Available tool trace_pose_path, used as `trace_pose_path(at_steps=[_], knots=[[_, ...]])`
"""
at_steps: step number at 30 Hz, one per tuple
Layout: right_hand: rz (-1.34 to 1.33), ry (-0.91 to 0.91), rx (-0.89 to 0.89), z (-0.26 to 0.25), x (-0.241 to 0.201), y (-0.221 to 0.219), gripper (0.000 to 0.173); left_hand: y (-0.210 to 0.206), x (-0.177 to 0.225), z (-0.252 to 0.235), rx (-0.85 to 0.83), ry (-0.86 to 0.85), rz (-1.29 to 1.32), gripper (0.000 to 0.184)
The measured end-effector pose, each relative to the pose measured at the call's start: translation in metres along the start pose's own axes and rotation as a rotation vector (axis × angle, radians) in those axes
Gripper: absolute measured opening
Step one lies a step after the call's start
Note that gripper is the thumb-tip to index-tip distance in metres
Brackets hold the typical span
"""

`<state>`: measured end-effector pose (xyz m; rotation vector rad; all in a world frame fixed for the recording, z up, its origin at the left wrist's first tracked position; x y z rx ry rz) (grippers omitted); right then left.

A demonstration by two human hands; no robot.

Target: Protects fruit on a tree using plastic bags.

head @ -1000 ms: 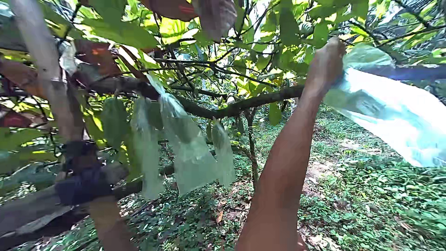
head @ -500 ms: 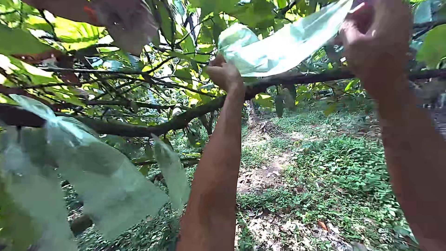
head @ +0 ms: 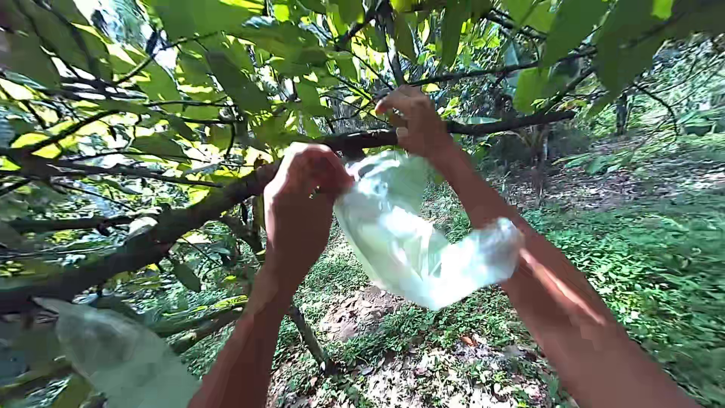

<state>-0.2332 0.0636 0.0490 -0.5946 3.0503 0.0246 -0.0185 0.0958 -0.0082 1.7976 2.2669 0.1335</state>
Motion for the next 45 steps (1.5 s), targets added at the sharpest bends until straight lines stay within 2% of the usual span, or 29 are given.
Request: trace_pose_path(at_steps=[2, 4, 5, 6, 8, 10, 12, 14, 15, 16, 18, 19, 20, 21, 23, 25, 27, 29, 32, 35, 40, 45], knots=[[0.401, 0.032, -0.016, 0.008, 0.028, 0.041, 0.038, -0.011, 0.016, 0.039, -0.103, -0.197, -0.066, 0.012], [0.655, -0.049, -0.219, 0.028, 0.083, 0.069, 0.053, -0.003, 0.020, 0.063, -0.093, -0.357, -0.174, 0.018], [0.706, -0.091, -0.313, 0.046, 0.107, 0.074, 0.055, 0.005, 0.016, 0.066, -0.064, -0.352, -0.201, 0.019], [0.733, -0.116, -0.391, 0.062, 0.122, 0.075, 0.050, 0.014, 0.008, 0.065, -0.031, -0.296, -0.220, 0.019], [0.642, -0.186, -0.321, 0.084, 0.128, 0.076, 0.054, 0.025, -0.010, 0.062, 0.002, -0.138, -0.227, 0.018], [0.510, -0.378, -0.253, 0.120, 0.134, 0.062, 0.057, 0.028, -0.021, 0.069, 0.011, -0.038, -0.205, 0.020], [0.370, -0.673, -0.151, 0.204, 0.155, 0.043, 0.050, 0.024, -0.022, 0.086, -0.022, 0.030, -0.175, 0.018], [0.334, -0.877, -0.098, 0.313, 0.180, 0.019, 0.051, 0.024, -0.012, 0.102, -0.065, 0.009, -0.191, 0.017], [0.319, -0.915, -0.187, 0.355, 0.183, -0.002, 0.056, 0.028, -0.005, 0.105, -0.080, -0.035, -0.215, 0.018], [0.281, -0.920, -0.353, 0.397, 0.178, -0.027, 0.058, 0.031, 0.001, 0.112, -0.111, -0.072, -0.239, 0.018], [0.197, -0.877, -0.785, 0.478, 0.152, -0.065, 0.053, 0.033, 0.007, 0.129, -0.205, -0.093, -0.244, 0.017], [0.131, -0.832, -0.960, 0.499, 0.133, -0.079, 0.054, 0.033, 0.006, 0.136, -0.251, -0.075, -0.228, 0.015], [0.047, -0.751, -1.032, 0.502, 0.114, -0.091, 0.052, 0.032, 0.003, 0.142, -0.287, -0.042, -0.209, 0.013], [-0.066, -0.652, -0.983, 0.482, 0.092, -0.099, 0.042, 0.032, -0.003, 0.148, -0.312, 0.009, -0.190, 0.011], [-0.309, -0.554, -0.716, 0.400, 0.047, -0.098, 0.030, 0.034, -0.018, 0.156, -0.335, 0.130, -0.134, 0.011], [-0.517, -0.561, -0.523, 0.313, -0.001, -0.081, 0.033, 0.034, -0.032, 0.161, -0.336, 0.232, -0.084, 0.014], [-0.690, -0.541, -0.515, 0.255, -0.044, -0.067, 0.038, 0.031, -0.040, 0.160, -0.351, 0.338, -0.056, 0.016], [-0.832, -0.456, -0.557, 0.219, -0.082, -0.054, 0.050, 0.023, -0.041, 0.156, -0.372, 0.431, -0.018, 0.018], [-0.862, -0.426, -0.569, 0.201, -0.103, -0.046, 0.056, 0.011, -0.034, 0.146, -0.295, 0.408, 0.063, 0.017], [-0.778, -0.431, -0.527, 0.201, -0.094, -0.045, 0.044, 0.006, -0.028, 0.137, -0.193, 0.353, 0.089, 0.016], [-0.813, -0.544, -0.551, 0.214, -0.065, -0.028, 0.027, 0.000, -0.028, 0.133, -0.142, 0.430, 0.087, 0.020], [-0.855, -0.585, -0.665, 0.216, -0.088, -0.015, 0.039, -0.022, -0.026, 0.135, -0.156, 0.461, 0.132, 0.020]])
Point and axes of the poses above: each hand's wrist, its own z-axis away from the middle knuckle, its own y-axis out of the back of the hand, x = y × z, the point moved 9 cm from there along -z, towards the middle knuckle, and after that the axes turned 12 degrees about x, right-handed, at the moved point
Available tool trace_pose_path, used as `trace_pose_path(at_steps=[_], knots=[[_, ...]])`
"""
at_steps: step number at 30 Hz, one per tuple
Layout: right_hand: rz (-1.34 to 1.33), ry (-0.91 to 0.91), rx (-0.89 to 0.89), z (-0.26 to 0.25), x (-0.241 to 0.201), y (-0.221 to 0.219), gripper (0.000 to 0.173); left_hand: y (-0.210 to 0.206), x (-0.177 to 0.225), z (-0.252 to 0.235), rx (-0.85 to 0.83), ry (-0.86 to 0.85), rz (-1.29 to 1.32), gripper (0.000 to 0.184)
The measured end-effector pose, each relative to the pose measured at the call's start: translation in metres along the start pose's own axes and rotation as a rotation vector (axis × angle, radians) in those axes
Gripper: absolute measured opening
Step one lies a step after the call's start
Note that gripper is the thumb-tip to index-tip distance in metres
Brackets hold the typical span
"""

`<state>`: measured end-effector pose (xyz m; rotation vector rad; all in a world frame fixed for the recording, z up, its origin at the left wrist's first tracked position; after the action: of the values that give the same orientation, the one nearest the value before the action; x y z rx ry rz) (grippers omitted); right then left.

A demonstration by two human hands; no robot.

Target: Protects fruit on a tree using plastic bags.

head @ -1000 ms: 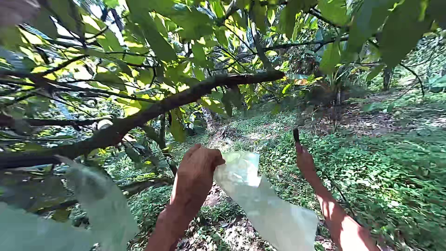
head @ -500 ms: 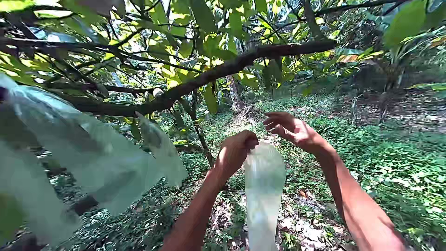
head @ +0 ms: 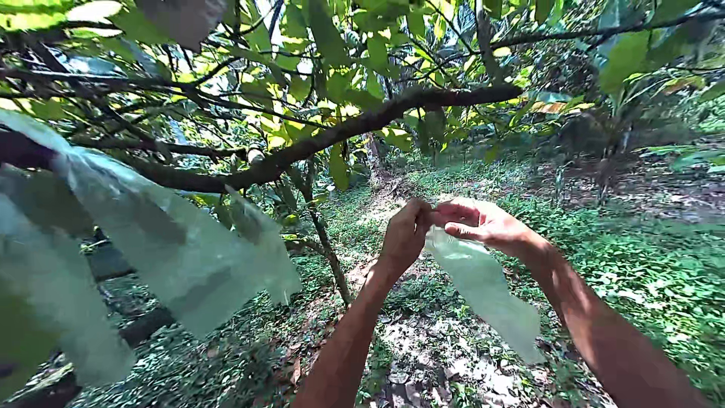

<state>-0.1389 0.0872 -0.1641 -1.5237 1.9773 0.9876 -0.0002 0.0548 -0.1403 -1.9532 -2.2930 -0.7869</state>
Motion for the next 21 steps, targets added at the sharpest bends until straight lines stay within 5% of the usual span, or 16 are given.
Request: trace_pose_path(at_steps=[5, 11, 15, 21], knots=[[0.069, -0.016, 0.094, 0.000, 0.012, 0.022, 0.016, -0.015, -0.013, 0.012, -0.065, 0.188, 0.250, 0.019], [0.077, 0.178, -0.056, 0.000, 0.004, 0.022, 0.012, -0.029, 0.011, 0.034, -0.235, 0.301, 0.641, 0.013], [0.011, 0.223, -0.134, 0.000, -0.010, 0.028, 0.009, -0.030, 0.008, 0.029, -0.367, -0.008, 0.166, 0.031], [0.949, 0.369, -0.188, -0.027, 0.040, 0.049, 0.007, -0.027, -0.038, -0.009, -0.520, -0.091, -0.409, 0.031]])
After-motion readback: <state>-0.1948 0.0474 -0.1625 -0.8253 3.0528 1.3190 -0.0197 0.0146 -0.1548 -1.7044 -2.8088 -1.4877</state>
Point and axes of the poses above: each hand's wrist, its own z-axis away from the middle knuckle, its own y-axis out of the back of the hand, x = y × z, the point moved 9 cm from there along -z, towards the middle knuckle, and after that the axes turned 12 degrees about x, right-handed, at the moved point
